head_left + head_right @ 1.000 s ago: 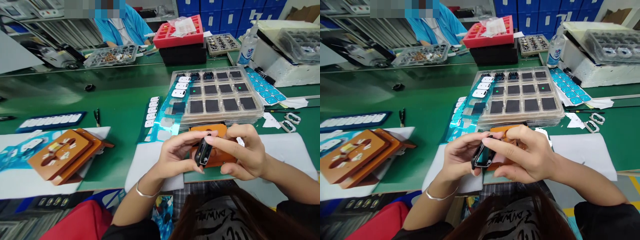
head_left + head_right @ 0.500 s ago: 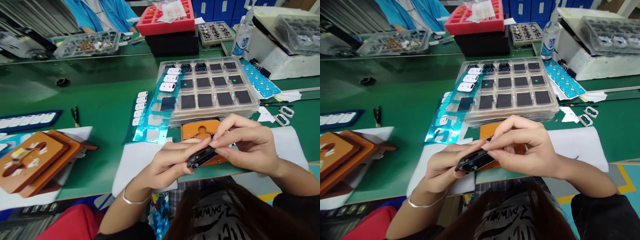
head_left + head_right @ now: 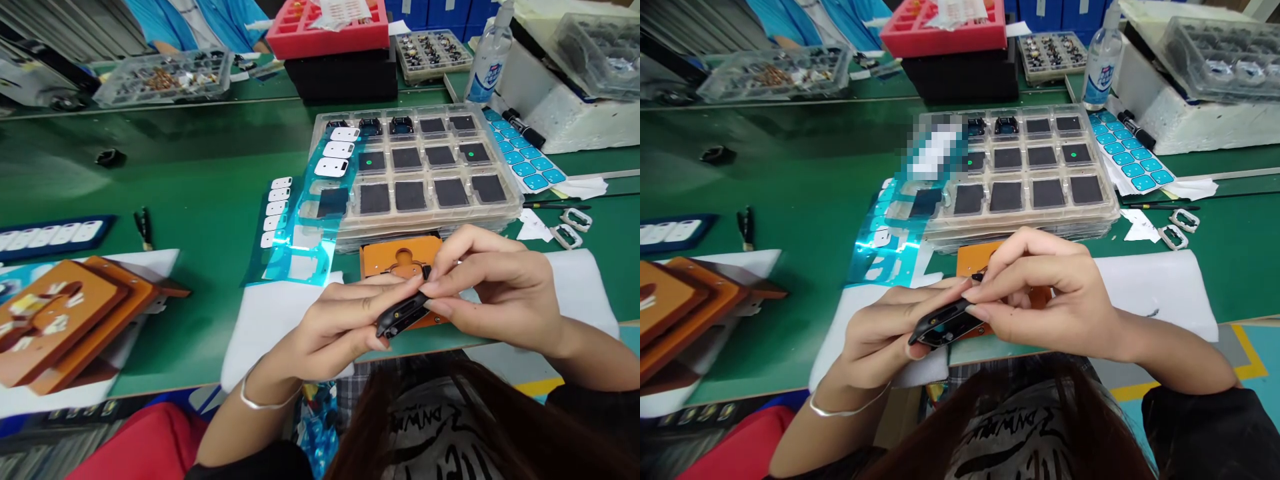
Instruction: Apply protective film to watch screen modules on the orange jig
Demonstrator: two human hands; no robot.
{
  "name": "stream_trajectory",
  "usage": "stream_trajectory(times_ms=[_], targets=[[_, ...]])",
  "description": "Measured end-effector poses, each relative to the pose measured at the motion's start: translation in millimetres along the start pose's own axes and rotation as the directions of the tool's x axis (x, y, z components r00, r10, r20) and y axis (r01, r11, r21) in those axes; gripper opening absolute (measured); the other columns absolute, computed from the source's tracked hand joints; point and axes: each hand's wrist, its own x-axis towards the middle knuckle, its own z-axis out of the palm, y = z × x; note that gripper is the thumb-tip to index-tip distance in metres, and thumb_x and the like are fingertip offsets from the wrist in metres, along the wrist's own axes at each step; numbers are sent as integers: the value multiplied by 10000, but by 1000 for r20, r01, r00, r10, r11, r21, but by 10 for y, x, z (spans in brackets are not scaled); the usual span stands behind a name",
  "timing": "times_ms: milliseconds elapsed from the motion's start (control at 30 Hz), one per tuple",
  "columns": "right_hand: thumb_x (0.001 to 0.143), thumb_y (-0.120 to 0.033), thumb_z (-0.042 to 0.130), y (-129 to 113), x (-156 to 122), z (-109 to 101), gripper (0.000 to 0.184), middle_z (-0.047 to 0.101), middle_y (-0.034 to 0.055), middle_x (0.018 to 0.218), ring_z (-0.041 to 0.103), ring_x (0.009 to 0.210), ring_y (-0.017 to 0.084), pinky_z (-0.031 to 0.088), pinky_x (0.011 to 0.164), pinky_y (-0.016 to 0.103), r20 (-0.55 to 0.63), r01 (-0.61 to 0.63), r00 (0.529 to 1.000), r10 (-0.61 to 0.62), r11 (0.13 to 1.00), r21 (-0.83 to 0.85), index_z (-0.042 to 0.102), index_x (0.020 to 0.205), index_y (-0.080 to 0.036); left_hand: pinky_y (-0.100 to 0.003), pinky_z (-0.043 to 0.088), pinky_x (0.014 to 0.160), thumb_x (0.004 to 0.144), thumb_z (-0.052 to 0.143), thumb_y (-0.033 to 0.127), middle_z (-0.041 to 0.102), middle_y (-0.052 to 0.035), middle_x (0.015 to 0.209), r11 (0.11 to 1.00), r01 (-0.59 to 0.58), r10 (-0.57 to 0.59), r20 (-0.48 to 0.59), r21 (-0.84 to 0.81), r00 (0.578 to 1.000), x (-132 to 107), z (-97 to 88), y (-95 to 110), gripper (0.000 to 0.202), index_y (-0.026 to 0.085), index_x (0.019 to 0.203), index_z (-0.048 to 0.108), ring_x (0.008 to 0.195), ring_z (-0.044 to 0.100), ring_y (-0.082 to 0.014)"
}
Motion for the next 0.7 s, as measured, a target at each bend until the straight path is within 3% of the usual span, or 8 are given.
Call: stream_trajectory(times_ms=[467,700], targets=[[830,-196,763,6,0,28,117,649,18,839,615,683,123,549,562,275,-6,-21,1000,21,1000,24,669,761,-203,-406,509,1100,996,545,322,684,-104,1320,1000,8,-8,-1,11,1000,7,-4,1,479,266,1468,487,1278,622,-284],[820,-190,774,-4,-27,100,189,592,-1,845,541,582,68,511,477,219,-37,-74,996,78,993,94,603,738,-187,-406,501,1111,981,577,304,675,-85,1332,999,37,-36,-11,17,999,16,2,7,471,281,1447,511,1272,627,-276]])
